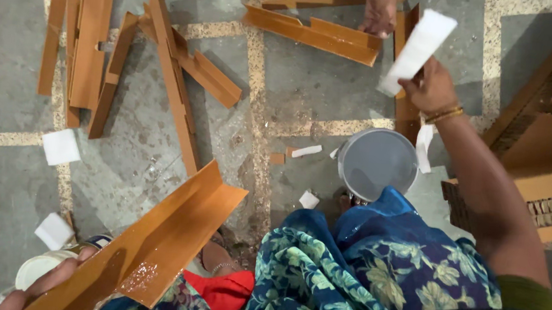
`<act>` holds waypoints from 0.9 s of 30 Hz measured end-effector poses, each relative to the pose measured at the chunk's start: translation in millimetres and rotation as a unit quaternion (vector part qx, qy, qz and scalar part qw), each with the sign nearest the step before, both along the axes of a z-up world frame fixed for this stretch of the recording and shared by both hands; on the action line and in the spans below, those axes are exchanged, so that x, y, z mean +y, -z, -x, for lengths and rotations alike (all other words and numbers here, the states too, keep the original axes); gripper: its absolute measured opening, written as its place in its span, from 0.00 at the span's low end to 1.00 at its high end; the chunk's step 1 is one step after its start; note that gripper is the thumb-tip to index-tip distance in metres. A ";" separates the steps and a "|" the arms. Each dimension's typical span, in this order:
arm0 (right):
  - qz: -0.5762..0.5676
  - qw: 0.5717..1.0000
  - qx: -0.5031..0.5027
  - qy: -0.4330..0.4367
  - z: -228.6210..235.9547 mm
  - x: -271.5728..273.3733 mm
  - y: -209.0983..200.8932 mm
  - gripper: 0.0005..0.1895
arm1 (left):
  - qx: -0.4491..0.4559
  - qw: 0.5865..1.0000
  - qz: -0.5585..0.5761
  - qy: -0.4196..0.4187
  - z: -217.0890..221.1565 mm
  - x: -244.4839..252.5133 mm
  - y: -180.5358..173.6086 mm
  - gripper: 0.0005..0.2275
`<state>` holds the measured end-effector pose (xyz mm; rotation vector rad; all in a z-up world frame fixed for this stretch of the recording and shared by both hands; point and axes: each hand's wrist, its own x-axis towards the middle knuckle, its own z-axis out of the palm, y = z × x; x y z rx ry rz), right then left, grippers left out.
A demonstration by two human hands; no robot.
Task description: The person sits on the floor and applies a white adhesive to the edges of brown cardboard strips using a white foam applicator. They then press the strips together to form box sections. Another person is visible in the background assembling similar items.
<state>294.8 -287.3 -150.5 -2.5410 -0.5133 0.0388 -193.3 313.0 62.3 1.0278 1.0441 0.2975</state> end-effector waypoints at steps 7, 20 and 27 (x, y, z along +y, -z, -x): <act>-0.081 0.996 0.016 0.024 23.3 -26.5 0.8 0.23 | 0.065 0.985 0.097 0.127 3.7 19.4 -27.3 0.32; -0.245 0.968 -0.019 0.052 115.3 -47.6 -141.6 0.14 | -0.366 0.817 -0.003 0.445 -19.4 -46.7 -48.3 0.21; -0.315 0.947 -0.019 0.058 174.2 -35.3 -263.4 0.12 | -0.141 0.765 -0.488 0.396 -55.2 -178.4 -125.3 0.41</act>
